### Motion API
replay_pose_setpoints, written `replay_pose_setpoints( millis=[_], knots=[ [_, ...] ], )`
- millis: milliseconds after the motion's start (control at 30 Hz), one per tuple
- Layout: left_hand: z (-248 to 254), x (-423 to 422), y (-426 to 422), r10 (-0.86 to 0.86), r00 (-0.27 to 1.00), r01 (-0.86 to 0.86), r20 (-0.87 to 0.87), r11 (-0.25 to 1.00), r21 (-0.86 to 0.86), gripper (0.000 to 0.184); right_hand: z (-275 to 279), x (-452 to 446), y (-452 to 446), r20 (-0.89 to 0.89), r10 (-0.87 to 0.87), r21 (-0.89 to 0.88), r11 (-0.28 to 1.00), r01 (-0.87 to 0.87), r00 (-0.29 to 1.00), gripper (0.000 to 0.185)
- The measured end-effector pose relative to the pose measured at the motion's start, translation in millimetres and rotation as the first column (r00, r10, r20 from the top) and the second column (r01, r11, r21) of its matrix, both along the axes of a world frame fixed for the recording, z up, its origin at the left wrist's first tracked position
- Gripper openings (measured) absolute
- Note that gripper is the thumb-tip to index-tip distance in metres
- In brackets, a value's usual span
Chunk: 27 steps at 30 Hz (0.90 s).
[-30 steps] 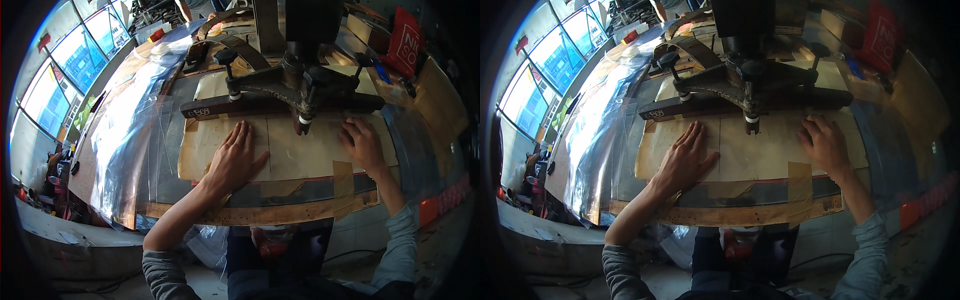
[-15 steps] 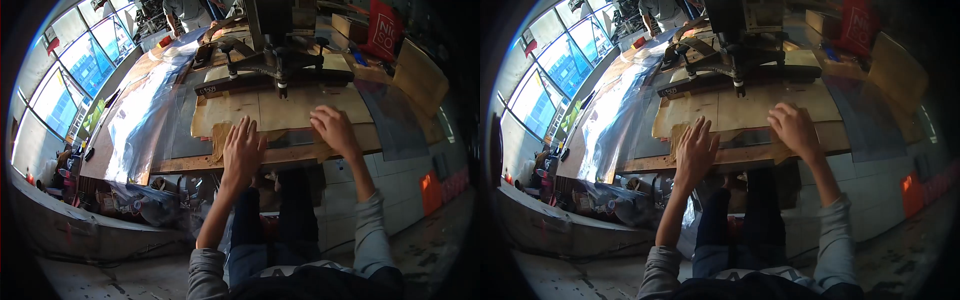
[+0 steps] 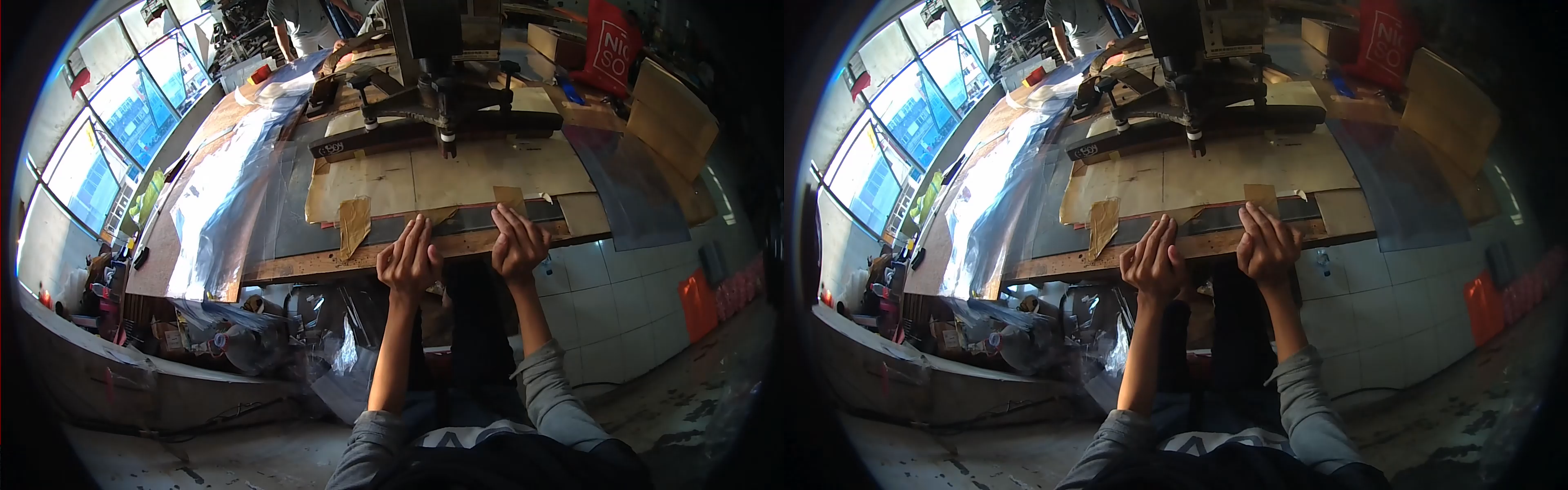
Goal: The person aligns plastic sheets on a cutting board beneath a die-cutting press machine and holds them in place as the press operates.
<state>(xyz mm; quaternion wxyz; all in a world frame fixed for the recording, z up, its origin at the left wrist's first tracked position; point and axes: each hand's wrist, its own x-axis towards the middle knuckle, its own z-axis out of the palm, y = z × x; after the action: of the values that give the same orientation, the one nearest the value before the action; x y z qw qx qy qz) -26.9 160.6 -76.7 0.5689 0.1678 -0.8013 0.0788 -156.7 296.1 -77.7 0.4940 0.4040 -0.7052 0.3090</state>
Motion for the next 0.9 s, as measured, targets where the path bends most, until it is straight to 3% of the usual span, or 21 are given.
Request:
replay_pose_setpoints(
  millis=[900],
  knots=[
    [-1.1,0.3,0.3,0.015,1.000,-0.015,-0.003,1.000,-0.001,0.041,-3.3,-1.6,-0.7,0.003,0.009,-0.008,1.000,-0.009,1.000,0.037]
  ],
)
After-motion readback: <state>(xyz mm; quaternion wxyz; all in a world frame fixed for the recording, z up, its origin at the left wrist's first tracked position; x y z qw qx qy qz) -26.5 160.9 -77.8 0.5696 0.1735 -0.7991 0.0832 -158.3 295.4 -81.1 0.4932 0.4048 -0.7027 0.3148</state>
